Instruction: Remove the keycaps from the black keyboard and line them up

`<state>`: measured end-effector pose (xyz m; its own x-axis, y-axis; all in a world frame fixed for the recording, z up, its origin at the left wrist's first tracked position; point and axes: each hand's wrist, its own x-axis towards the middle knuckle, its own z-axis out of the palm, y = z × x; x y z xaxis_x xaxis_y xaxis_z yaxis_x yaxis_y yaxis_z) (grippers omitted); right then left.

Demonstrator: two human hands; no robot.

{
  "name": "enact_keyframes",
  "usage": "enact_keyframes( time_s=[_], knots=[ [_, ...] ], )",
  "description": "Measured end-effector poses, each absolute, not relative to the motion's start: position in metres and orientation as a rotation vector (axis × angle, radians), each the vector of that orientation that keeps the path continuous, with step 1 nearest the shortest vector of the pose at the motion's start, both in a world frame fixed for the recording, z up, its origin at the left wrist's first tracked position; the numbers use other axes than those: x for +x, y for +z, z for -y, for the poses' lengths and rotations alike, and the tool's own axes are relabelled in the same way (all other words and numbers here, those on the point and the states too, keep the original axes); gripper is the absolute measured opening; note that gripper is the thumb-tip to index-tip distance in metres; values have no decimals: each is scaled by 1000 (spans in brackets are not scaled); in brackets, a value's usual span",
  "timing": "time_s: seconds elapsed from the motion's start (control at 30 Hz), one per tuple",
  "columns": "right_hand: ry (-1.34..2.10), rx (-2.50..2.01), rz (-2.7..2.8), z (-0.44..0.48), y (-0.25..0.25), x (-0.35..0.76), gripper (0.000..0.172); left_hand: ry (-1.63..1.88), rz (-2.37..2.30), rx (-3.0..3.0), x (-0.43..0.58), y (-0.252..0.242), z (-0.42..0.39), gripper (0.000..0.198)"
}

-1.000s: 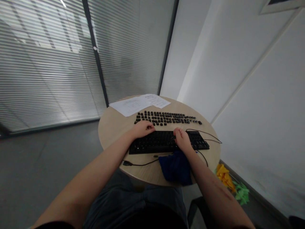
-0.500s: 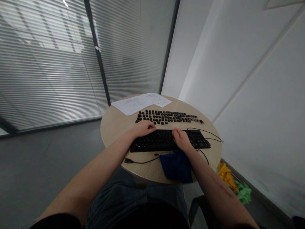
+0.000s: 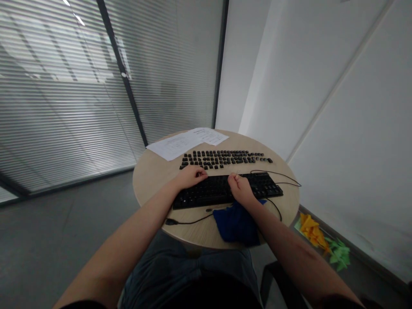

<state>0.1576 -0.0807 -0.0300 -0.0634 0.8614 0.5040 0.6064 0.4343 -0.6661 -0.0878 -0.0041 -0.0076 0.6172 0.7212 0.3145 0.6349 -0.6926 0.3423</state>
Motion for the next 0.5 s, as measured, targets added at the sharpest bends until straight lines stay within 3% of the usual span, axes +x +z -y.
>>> enact_keyframes(
  time_s=[0.37, 0.5],
  knots=[
    [671, -1220, 1202, 75, -42, 157, 41, 636, -1137, 2649, -90, -10, 0, 22],
    [677, -1216, 1228, 73, -43, 156, 40, 614, -1153, 2681, -88, -8, 4, 22]
  ],
)
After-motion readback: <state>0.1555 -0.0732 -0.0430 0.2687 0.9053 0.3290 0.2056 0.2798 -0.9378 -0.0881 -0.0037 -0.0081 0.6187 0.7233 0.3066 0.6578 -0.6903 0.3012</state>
